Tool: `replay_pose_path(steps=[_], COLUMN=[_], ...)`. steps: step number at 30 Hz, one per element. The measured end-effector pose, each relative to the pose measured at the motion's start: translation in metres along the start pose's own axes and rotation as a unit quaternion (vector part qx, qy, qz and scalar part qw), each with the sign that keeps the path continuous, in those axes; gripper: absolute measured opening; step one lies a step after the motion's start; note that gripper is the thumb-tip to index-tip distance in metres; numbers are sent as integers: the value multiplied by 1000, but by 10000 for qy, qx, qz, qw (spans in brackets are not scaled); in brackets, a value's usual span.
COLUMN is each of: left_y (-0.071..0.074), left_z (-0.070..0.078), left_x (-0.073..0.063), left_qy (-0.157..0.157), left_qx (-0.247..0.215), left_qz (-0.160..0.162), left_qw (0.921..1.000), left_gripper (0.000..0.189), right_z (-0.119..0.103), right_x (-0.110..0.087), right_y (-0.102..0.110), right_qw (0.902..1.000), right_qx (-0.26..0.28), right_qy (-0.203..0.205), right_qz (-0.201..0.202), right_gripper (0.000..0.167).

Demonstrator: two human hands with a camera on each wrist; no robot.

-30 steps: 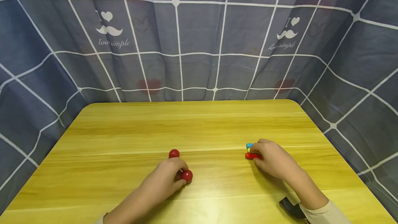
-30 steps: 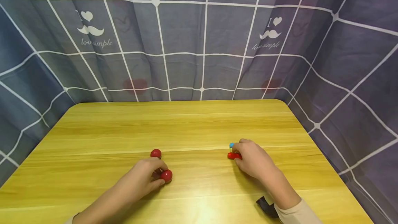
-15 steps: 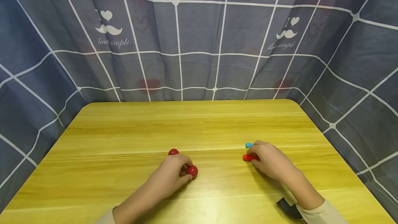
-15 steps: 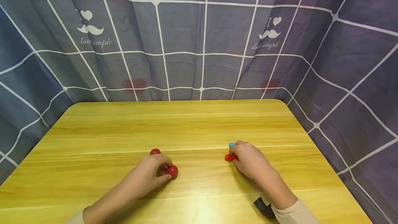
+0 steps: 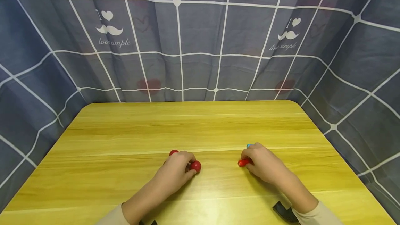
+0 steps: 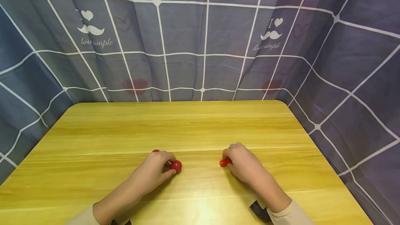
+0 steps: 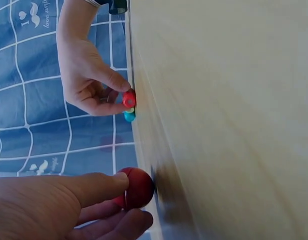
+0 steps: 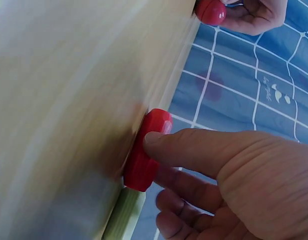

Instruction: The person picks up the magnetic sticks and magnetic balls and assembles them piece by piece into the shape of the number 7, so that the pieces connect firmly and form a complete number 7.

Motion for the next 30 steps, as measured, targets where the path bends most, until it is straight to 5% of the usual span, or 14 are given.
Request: replay_pose_path(steps=[30], left_y=[2], left_z=[2], left_x=[9], left_qy=[49], left_qx=[202], left_qz=[-239], left_qw=[9995], left_gripper=[17], right_z=[-49], right_x=[40], right_y=[-14], right_qw=[9973], right_qx=[-126], right_qy=[721], right_qz=[47], right_gripper=[17])
Point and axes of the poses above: each hand's wrist, its own x-axis towards the middle knuckle, its own y-axis out of the back of the hand, z = x × y, the point moved 1 cm from there along x, towards the middle knuckle, and after that the axes turned 10 degrees about -z, right-handed, at the moved point
